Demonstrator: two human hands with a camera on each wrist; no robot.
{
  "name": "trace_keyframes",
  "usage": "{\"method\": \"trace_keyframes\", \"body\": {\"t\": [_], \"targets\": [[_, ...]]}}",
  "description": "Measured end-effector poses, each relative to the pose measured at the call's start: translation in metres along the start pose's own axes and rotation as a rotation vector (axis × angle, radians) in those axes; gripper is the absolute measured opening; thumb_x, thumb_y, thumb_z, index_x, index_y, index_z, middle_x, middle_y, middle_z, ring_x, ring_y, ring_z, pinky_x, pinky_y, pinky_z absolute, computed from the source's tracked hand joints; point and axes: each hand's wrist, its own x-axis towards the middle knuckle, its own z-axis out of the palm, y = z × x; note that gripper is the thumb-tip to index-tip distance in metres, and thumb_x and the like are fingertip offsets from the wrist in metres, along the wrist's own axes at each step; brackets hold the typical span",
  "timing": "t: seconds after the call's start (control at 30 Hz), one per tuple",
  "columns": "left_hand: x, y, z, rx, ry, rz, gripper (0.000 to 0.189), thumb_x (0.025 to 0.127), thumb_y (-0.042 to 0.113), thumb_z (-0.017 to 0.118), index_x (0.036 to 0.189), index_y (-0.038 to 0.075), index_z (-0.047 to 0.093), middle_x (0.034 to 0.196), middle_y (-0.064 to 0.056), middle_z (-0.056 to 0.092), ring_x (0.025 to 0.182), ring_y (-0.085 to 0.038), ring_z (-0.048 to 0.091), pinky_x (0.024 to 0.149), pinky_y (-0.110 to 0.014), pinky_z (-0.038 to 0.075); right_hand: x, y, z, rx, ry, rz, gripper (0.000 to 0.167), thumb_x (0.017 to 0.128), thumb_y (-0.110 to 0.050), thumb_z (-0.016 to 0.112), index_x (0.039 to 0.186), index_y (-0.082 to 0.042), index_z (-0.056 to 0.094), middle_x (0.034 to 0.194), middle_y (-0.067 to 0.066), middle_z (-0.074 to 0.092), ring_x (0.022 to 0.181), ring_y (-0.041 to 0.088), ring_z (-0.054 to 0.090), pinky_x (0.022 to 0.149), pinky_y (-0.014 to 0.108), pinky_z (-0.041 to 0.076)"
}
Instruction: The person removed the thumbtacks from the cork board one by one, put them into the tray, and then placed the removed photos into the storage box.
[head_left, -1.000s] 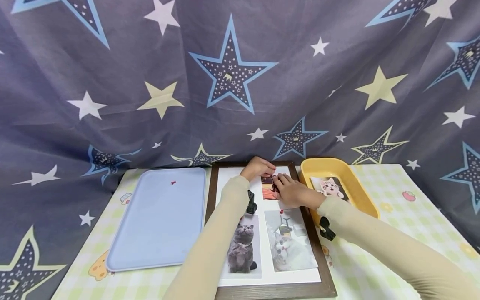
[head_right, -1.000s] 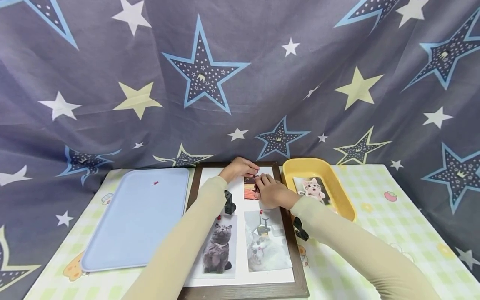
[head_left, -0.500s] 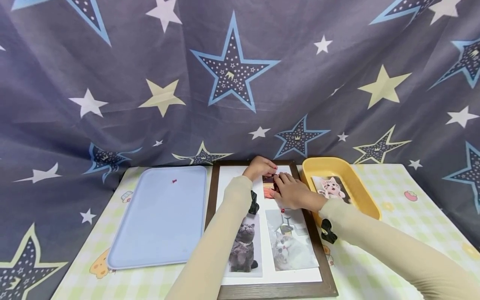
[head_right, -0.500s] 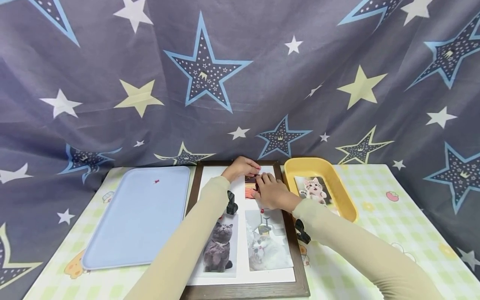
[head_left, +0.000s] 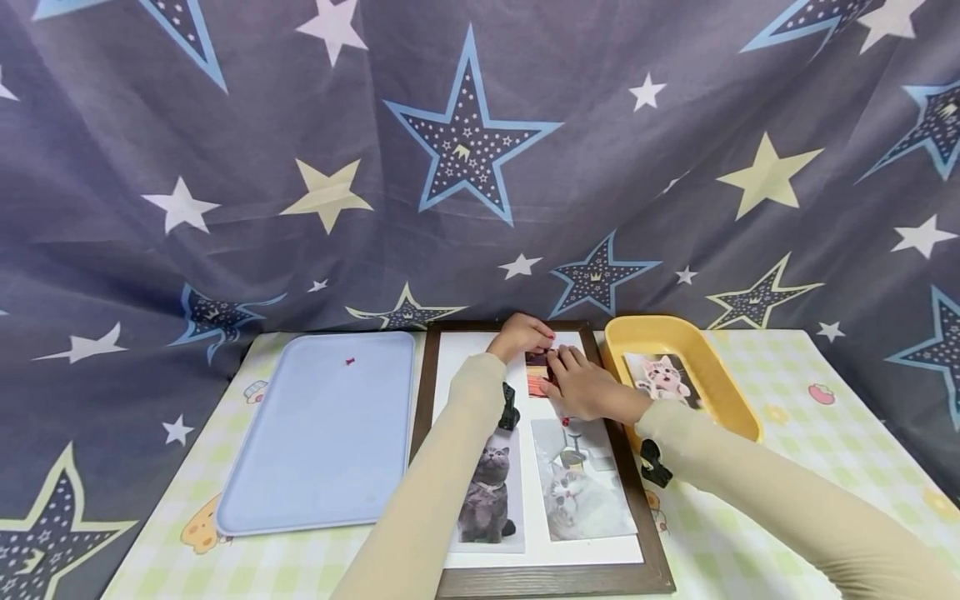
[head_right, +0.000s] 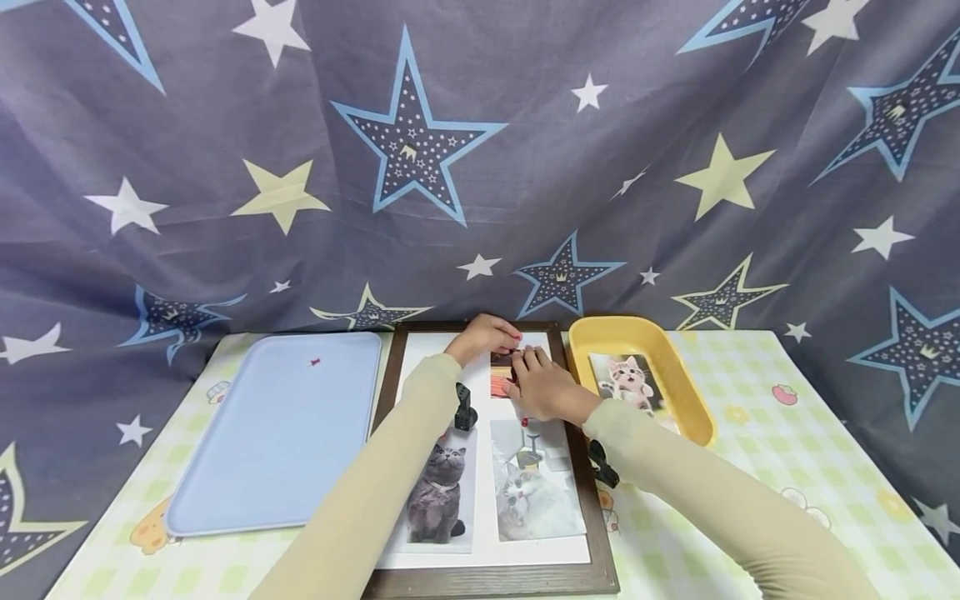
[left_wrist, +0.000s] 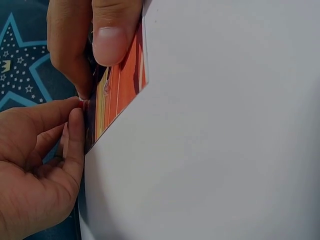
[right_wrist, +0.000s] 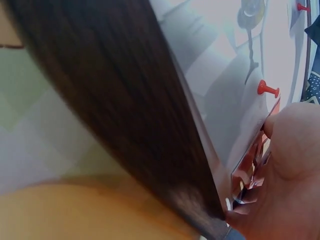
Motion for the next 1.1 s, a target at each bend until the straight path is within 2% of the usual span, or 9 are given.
{"method": "trace_keyframes", "body": {"t": [0.3,0.5,0.87,1.1], "targets": [[0.002,0.0,0.003,-0.011,0.042,-0.031,0.018,0.091,0.001,0.072,0.108,-0.005,0.076,0.112,-0.019,0.074,0.071,-0.008,0.062,0.071,-0.018,0.058,0.001,-0.001,-0.002,0.001,-0.037,0.025,0.066,0.111,-0.037,0.033,0.158,0.008,0.022,0.164,0.032,0.017,0.154,0.047,0.017,0.127,0.055,0.024],[-0.001,-0.002,0.004,-0.004,0.066,-0.011,0.018,0.09,-0.002,0.071,0.107,-0.005,0.076,0.11,-0.019,0.074,0.069,-0.007,0.06,0.068,-0.017,0.056,-0.001,-0.007,-0.008,0.004,-0.077,0.054,0.065,0.111,-0.037,0.033,0.159,0.005,0.021,0.166,0.03,0.015,0.155,0.045,0.015,0.127,0.053,0.023],[-0.003,0.0,0.007,0.021,0.072,-0.005,0.017,0.091,0.0,0.071,0.106,-0.005,0.076,0.108,-0.019,0.075,0.071,-0.01,0.063,0.068,-0.017,0.057,-0.002,-0.006,-0.009,-0.024,-0.091,0.046,0.064,0.111,-0.035,0.032,0.158,0.007,0.021,0.165,0.031,0.015,0.154,0.046,0.016,0.127,0.053,0.025],[-0.004,0.001,0.007,-0.001,0.107,-0.017,0.014,0.09,-0.001,0.072,0.103,-0.005,0.077,0.106,-0.018,0.074,0.068,-0.01,0.06,0.065,-0.018,0.056,-0.002,-0.009,-0.011,-0.036,-0.094,0.037,0.064,0.111,-0.034,0.035,0.158,0.008,0.022,0.165,0.031,0.017,0.154,0.046,0.017,0.127,0.052,0.025]]}}
